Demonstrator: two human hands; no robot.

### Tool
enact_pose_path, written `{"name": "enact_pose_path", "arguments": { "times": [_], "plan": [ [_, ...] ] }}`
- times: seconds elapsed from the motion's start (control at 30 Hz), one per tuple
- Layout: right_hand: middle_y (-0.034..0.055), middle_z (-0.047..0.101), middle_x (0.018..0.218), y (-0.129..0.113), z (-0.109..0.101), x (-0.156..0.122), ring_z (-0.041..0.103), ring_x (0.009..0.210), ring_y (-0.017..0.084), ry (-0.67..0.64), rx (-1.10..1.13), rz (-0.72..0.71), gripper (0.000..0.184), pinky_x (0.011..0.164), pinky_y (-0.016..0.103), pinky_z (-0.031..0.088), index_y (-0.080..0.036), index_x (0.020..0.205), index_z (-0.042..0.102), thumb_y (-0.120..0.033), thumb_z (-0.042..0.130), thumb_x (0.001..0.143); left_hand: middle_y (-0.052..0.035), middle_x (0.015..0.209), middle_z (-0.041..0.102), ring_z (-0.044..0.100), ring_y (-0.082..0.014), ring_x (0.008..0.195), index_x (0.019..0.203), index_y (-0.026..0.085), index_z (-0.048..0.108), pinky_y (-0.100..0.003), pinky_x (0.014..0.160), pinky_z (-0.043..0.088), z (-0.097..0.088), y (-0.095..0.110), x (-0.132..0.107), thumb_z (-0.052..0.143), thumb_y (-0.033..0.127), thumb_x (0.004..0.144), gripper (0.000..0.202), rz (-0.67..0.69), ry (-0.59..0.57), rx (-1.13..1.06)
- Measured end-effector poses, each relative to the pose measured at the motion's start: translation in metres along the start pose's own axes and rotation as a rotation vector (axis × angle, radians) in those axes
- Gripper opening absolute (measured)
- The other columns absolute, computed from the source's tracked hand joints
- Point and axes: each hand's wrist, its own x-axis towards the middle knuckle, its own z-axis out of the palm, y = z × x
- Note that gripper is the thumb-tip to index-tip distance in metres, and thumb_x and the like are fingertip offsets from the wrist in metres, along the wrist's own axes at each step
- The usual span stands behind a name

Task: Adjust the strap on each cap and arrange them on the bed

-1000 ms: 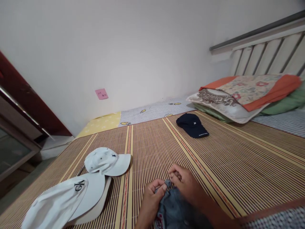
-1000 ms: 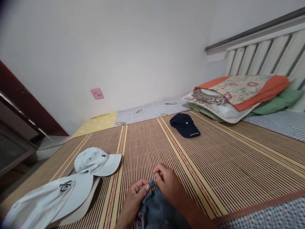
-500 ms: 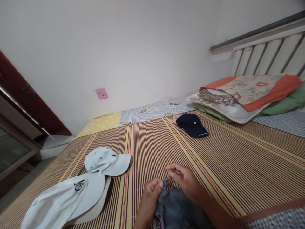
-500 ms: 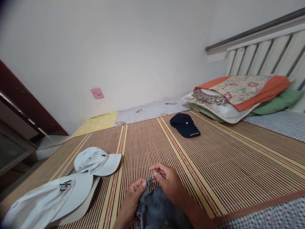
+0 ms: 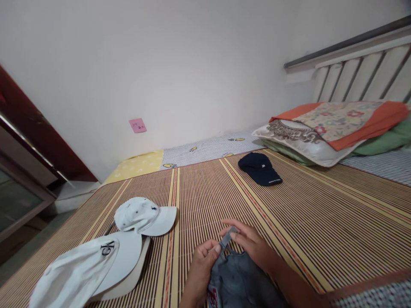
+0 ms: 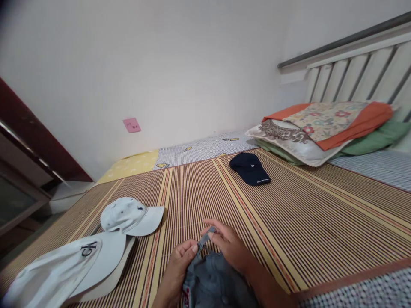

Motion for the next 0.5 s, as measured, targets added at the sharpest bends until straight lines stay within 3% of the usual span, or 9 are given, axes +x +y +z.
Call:
{"name": "enact_pose_path", "arguments": {
  "times": [0.07,0.13,0.23,0.3,0.33,0.4,0.5],
  "plan": [
    [0.0021,0.069,0.087,-0.001,-0.002,-0.002,0.065,0.087,0.021,-0.147,0.009,0.023,0.022,0.082,0.034,0.049,-0.021,0.100,0.068,-0.036,0.056,0.089,0.0009,0.063,0.061,0.050,-0.0096,0.054,0.079,0.013,0.070,-0.021,0.054,0.037,-0.002,-0.002,0.001,0.086,0.050,0.073,0.041,-0.006,0.006,-0.055],
    [-0.0009,0.064,0.074,0.003,-0.005,-0.001,0.061,0.074,0.018,-0.177,0.002,0.035,0.018,0.070,0.030,0.046,-0.020,0.083,0.067,-0.035,0.060,0.087,0.0008,0.067,0.065,0.055,-0.0095,0.057,0.081,0.014,0.071,-0.020,0.057,0.043,-0.005,-0.003,0.001,0.087,0.047,0.073,0.037,-0.010,0.036,-0.110],
    [-0.0044,0.053,0.062,0.016,-0.015,0.006,0.051,0.061,0.015,0.015,-0.023,0.059,0.020,0.058,0.027,0.037,-0.020,0.074,0.063,-0.037,0.065,0.083,0.0005,0.080,0.074,0.065,-0.0115,0.067,0.093,0.018,0.073,-0.022,0.068,0.053,-0.012,0.001,0.001,0.089,0.033,0.072,0.030,-0.021,0.308,-0.318],
    [-0.0058,0.048,0.060,0.025,-0.025,0.010,0.047,0.058,0.014,0.135,0.004,0.081,0.025,0.056,0.027,0.036,-0.020,0.073,0.060,-0.043,0.065,0.082,-0.0013,0.089,0.079,0.072,-0.0150,0.080,0.102,0.019,0.073,-0.024,0.077,0.057,-0.019,0.006,0.003,0.086,0.020,0.074,0.031,-0.029,0.502,-0.483],
    [-0.0059,0.047,0.061,0.028,-0.029,0.012,0.048,0.058,0.014,0.170,0.025,0.090,0.028,0.056,0.027,0.037,-0.021,0.075,0.059,-0.047,0.063,0.083,-0.0020,0.091,0.079,0.074,-0.0165,0.085,0.104,0.019,0.073,-0.026,0.081,0.058,-0.023,0.009,0.004,0.084,0.016,0.077,0.030,-0.036,0.546,-0.551],
    [-0.0031,0.055,0.069,0.031,-0.035,0.014,0.057,0.062,0.016,0.198,0.082,0.112,0.033,0.062,0.030,0.046,-0.020,0.087,0.061,-0.053,0.058,0.085,-0.0031,0.088,0.080,0.076,-0.0192,0.088,0.103,0.018,0.074,-0.029,0.086,0.059,-0.029,0.015,0.007,0.078,0.018,0.084,0.020,-0.075,0.510,-0.647],
    [0.0079,0.070,0.097,0.032,-0.034,0.011,0.070,0.085,0.022,0.103,0.126,0.181,0.052,0.078,0.038,0.054,-0.018,0.115,0.062,-0.060,0.056,0.085,-0.0045,0.077,0.080,0.078,-0.0237,0.085,0.092,0.017,0.076,-0.038,0.092,0.060,-0.038,0.020,0.010,0.070,0.025,0.092,0.010,-0.144,0.427,-0.723]
  ]
}}
